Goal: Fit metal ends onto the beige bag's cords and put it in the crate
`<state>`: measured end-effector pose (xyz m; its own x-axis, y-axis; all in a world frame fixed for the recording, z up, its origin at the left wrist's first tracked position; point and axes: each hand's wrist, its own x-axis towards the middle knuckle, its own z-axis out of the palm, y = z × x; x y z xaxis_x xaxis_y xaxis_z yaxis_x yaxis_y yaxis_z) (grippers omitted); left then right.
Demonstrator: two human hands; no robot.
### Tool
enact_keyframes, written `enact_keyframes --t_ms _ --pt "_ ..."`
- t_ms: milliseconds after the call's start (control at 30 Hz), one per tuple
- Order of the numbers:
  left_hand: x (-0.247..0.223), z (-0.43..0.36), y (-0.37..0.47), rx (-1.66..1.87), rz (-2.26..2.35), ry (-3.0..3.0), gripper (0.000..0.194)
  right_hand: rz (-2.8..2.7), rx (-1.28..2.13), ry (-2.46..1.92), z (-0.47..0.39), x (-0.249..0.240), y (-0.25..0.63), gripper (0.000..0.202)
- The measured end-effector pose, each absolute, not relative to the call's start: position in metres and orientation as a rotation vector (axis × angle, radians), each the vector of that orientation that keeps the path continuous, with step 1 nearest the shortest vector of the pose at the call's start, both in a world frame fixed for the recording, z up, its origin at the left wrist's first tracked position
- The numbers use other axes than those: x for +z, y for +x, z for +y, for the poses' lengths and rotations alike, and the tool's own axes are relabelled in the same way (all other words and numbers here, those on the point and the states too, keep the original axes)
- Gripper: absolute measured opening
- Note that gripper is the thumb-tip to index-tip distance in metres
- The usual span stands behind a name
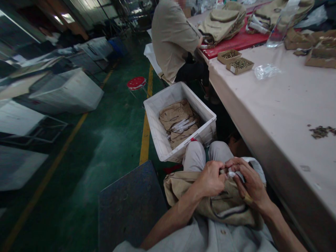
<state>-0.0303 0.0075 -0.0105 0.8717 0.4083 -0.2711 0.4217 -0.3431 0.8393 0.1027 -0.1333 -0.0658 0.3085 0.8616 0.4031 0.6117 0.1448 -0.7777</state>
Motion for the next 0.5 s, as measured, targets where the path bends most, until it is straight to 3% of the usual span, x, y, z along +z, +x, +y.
enact_keyframes --t_ms 300,500 --pt "-0.01 -0.002 -0.031 0.004 0.66 2.146 0.005 -1.393 0.297 -1.58 -0.13 -0.067 0.104 0.011" --pt "-0.013 -0.007 -0.035 -0.006 0.676 2.287 0.021 -1.451 0.378 -1.549 -0.129 -0.063 0.113 0.012"
